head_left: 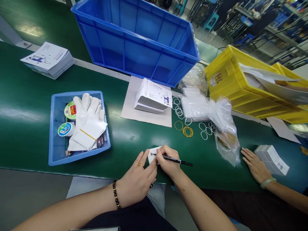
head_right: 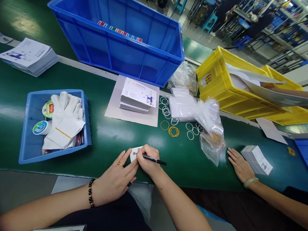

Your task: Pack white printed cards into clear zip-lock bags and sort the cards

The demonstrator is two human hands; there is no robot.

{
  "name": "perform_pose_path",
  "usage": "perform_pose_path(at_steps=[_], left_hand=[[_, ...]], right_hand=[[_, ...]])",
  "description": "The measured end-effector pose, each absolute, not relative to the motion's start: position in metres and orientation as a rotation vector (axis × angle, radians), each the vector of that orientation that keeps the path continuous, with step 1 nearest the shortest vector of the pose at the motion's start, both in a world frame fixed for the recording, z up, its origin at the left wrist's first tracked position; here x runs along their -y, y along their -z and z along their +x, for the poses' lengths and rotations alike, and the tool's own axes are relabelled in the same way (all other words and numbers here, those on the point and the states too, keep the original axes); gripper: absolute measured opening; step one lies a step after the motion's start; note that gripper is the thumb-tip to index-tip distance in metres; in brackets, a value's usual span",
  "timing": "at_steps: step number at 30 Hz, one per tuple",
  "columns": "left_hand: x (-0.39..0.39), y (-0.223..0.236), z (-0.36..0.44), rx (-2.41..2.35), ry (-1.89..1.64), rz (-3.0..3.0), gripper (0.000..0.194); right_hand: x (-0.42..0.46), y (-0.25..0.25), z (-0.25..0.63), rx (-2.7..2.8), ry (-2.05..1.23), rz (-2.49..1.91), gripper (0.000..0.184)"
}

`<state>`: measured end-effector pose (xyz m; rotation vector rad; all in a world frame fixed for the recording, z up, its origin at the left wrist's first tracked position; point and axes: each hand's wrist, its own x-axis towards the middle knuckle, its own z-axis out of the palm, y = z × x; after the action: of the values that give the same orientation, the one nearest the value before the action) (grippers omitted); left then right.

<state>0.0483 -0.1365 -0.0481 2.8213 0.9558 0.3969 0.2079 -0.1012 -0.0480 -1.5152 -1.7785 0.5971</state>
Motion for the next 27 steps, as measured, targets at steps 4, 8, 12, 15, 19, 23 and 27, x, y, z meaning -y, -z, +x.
perform_pose_path(at_steps=[4, 8, 12, 15, 19, 23, 27], left_hand=[[0.1366, 0.0479, 0.0484, -0.953, -0.392, 2.818, 0.039], [0.1367, 0.0484, 0.0484, -0.950, -0.387, 2.813, 0.039], [0.1369, 0.0490, 0.0485, -0.947, -0.373, 2.812, 0.039], [0.1368, 0.0490, 0.0487, -0.951, -0.384, 2.818, 0.040], [0.1366, 0.0490, 0.0486, -0.952, -0.405, 2.824, 0.040], [0.1364, 0.0487, 0.0481, -0.947, -0.380, 2.818, 0.040], [0.1362, 0.0475, 0.0479, -0.944, -0.374, 2.819, 0.040]], right_hand=[[0.1010, 0.0485, 0.2078, 1.759, -0.569, -1.528, 0.030], [0.1017, 0.0483, 0.2080, 1.761, -0.547, -1.524, 0.030], [0.1017, 0.0477, 0.2079, 1.771, -0.558, -1.500, 0.030], [0.1008, 0.0479, 0.2072, 1.724, -0.538, -1.503, 0.030], [0.1002, 0.0490, 0.2065, 1.704, -0.537, -1.539, 0.030], [0.1010, 0.0493, 0.2069, 1.706, -0.520, -1.572, 0.030], [0.1021, 0.0487, 0.2078, 1.721, -0.523, -1.567, 0.031]])
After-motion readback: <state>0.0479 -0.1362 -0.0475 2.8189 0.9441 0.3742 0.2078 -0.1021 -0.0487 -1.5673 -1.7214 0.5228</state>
